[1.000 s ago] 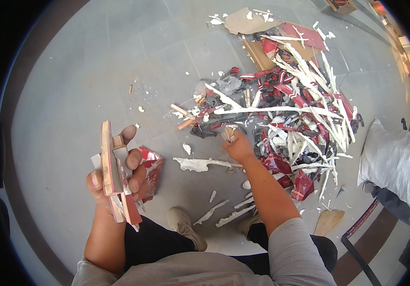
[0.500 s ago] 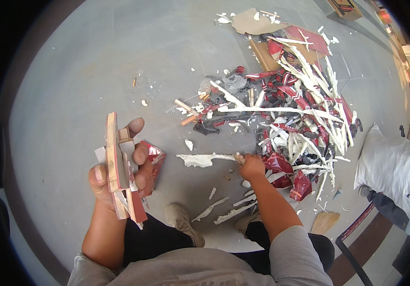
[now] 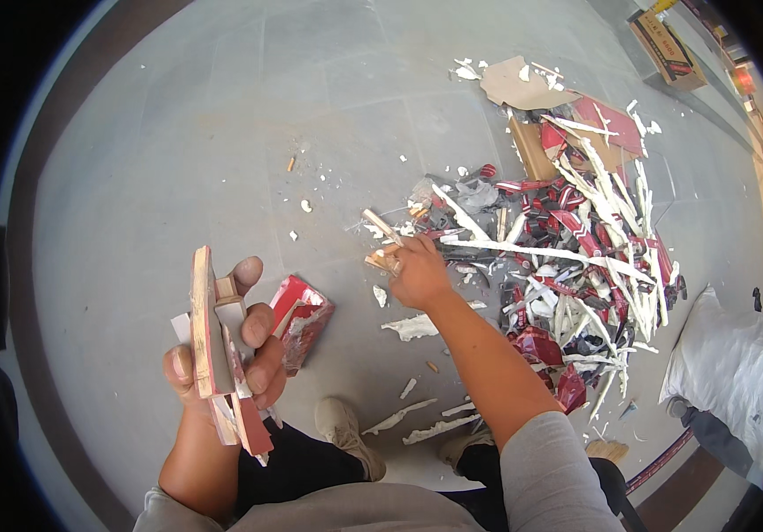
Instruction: The person sweeps debris on a tiled floor using a broom, gathering pieces of paper, plastic, and wood into a central pile. They then pick up some of the debris by hand and place it into a white bag held by another person.
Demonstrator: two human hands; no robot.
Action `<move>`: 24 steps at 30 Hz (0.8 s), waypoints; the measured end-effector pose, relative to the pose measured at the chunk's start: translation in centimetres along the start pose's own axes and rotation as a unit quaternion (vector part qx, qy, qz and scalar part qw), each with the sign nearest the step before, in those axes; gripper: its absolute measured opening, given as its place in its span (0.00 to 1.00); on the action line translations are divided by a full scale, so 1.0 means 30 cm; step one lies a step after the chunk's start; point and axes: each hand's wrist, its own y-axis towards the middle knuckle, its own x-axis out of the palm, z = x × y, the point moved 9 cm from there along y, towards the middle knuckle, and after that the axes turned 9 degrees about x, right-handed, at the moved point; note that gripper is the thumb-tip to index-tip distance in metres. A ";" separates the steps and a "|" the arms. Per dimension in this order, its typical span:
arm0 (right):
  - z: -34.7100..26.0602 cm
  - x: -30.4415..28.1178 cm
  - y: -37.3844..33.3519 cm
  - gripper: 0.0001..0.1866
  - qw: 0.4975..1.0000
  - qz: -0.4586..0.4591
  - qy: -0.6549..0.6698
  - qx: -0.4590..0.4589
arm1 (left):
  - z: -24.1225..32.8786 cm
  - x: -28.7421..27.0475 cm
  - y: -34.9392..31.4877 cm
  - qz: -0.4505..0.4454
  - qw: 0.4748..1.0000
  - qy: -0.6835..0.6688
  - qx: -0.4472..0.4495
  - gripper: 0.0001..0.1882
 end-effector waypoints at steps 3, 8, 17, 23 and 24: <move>-0.116 0.172 0.079 0.17 0.961 -0.138 -0.237 -0.018 | 0.029 0.029 -0.043 -0.045 0.998 -0.041 0.010 0.52; -0.028 0.239 0.084 0.18 0.971 -0.147 -0.182 -0.042 | 0.043 0.027 -0.081 -0.034 0.998 -0.043 0.019 0.52; 0.103 0.030 -0.114 0.18 0.931 0.038 0.355 0.082 | -0.021 0.004 -0.017 0.023 1.000 -0.013 -0.003 0.53; 0.396 0.035 -0.313 0.16 0.826 -0.017 0.473 0.306 | -0.079 -0.010 0.007 0.049 0.997 0.045 -0.042 0.55; 0.464 0.029 -0.348 0.16 0.840 -0.010 0.432 0.329 | -0.088 -0.014 0.012 0.049 0.996 0.046 -0.053 0.55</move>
